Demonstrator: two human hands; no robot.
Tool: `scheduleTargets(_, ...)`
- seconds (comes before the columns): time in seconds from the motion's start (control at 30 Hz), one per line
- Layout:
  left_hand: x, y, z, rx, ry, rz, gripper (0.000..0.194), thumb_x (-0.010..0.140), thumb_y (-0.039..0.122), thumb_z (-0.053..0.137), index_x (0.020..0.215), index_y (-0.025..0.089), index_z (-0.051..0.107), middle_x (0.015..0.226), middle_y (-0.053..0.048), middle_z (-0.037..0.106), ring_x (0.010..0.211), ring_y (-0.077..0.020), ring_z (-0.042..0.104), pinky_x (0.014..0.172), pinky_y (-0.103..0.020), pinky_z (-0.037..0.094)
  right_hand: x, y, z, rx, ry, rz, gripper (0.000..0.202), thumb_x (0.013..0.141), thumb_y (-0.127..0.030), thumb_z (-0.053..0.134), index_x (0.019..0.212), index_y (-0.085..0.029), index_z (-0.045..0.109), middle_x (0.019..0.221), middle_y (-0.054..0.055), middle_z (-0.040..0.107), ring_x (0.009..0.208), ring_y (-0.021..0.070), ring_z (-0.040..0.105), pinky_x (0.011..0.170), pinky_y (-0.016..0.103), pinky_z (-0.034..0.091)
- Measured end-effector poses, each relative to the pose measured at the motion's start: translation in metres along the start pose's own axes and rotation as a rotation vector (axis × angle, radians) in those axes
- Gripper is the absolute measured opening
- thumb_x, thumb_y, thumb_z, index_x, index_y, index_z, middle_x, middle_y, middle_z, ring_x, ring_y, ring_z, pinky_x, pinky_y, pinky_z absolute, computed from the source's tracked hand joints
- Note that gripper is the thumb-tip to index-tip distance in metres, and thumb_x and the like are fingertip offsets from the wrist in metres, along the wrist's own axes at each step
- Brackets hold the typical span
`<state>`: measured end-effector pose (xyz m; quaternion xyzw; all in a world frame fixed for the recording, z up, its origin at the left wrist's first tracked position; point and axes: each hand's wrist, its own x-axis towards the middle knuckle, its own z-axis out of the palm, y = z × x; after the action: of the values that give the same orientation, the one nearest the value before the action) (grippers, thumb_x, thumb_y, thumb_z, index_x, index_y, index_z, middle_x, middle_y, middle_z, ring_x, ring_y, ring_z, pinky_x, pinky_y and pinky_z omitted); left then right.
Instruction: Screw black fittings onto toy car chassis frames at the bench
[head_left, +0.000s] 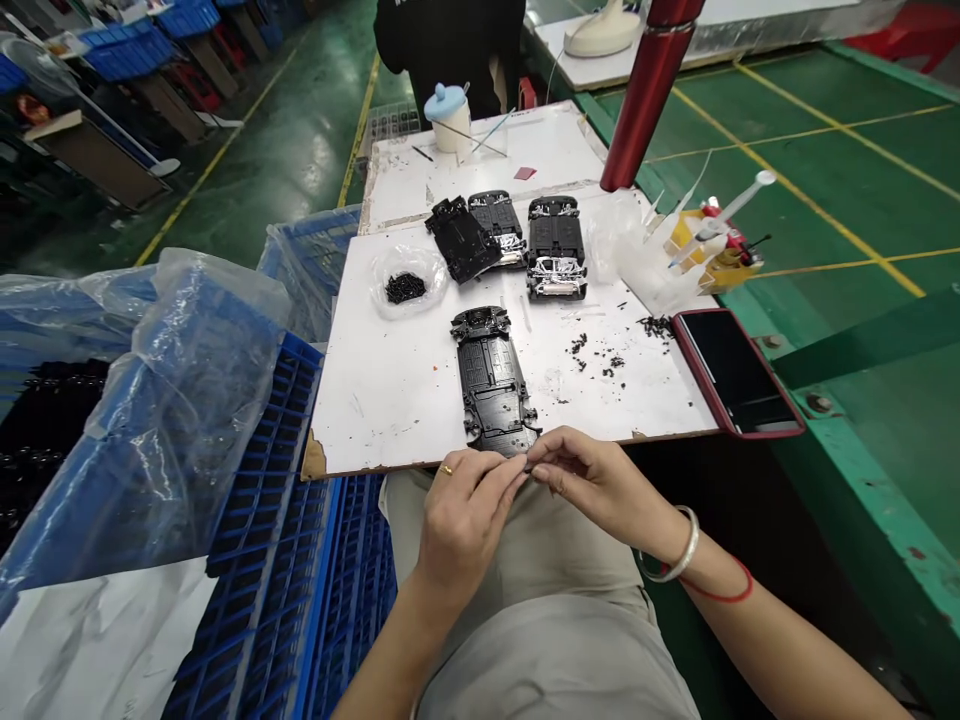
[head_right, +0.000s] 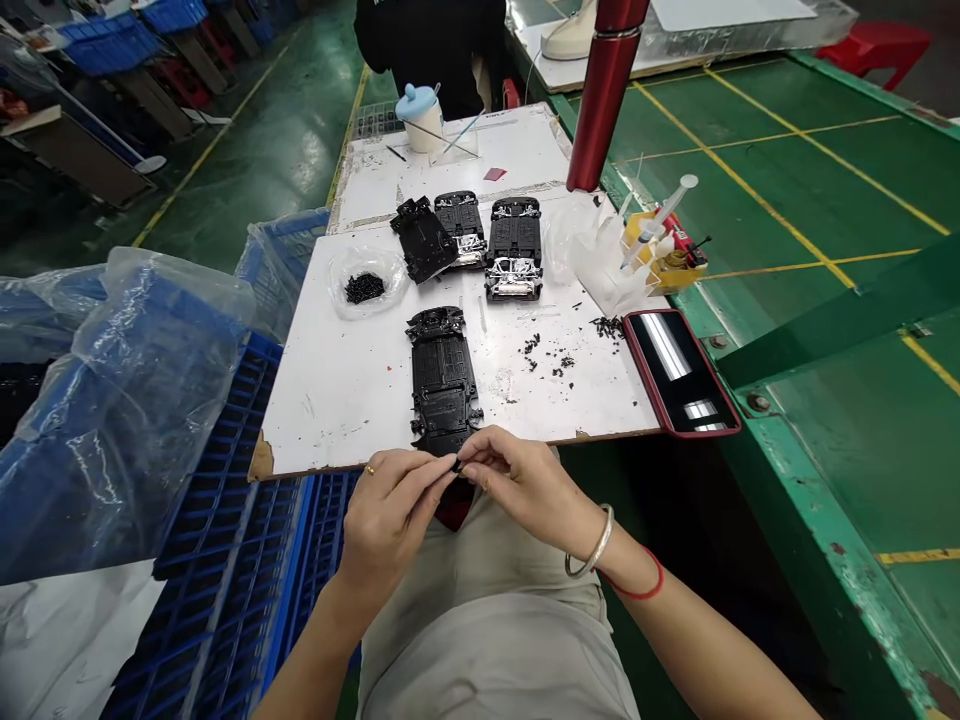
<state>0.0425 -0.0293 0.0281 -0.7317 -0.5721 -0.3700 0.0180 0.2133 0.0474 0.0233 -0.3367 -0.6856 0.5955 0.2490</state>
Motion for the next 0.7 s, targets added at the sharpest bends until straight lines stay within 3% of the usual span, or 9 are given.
scheduleTargets(0.3,-0.002,-0.004,-0.003,-0.029,-0.085,0.094,0.018,0.087,0.009,0.061,0.103,0.017,0.063,0.087,-0.004,0.067,0.080,-0.0154,0.059,0.076,-0.031,0.052,-0.007,0.004,0.007,0.195,0.056,0.062,0.016,0.085,-0.035,0.064,0.093,-0.021,0.059,0.081,0.002,0.068,0.073,0.0151,0.066,0.063,0.028,0.057)
scheduleTargets(0.47,0.003,-0.013,0.000,0.009,-0.071,0.123,0.016,0.086,0.008,0.061,0.100,0.016,0.063,0.086,-0.005,0.067,0.080,-0.0157,0.059,0.077,-0.031,0.051,-0.012,0.019,0.010,-0.190,0.318,-0.094,0.010,0.089,-0.033,0.061,0.094,-0.025,0.061,0.084,0.003,0.067,0.074,0.0178,0.064,0.068,0.032,0.056)
scheduleTargets(0.7,0.015,-0.027,0.000,0.038,-0.090,0.146,0.015,0.086,0.010,0.061,0.099,0.018,0.065,0.086,-0.005,0.067,0.081,-0.0171,0.060,0.077,-0.032,0.051,-0.006,0.036,0.027,-0.415,0.475,-0.178,0.010,0.093,-0.027,0.055,0.102,-0.024,0.055,0.083,0.004,0.059,0.068,0.0180,0.059,0.067,0.032,0.055)
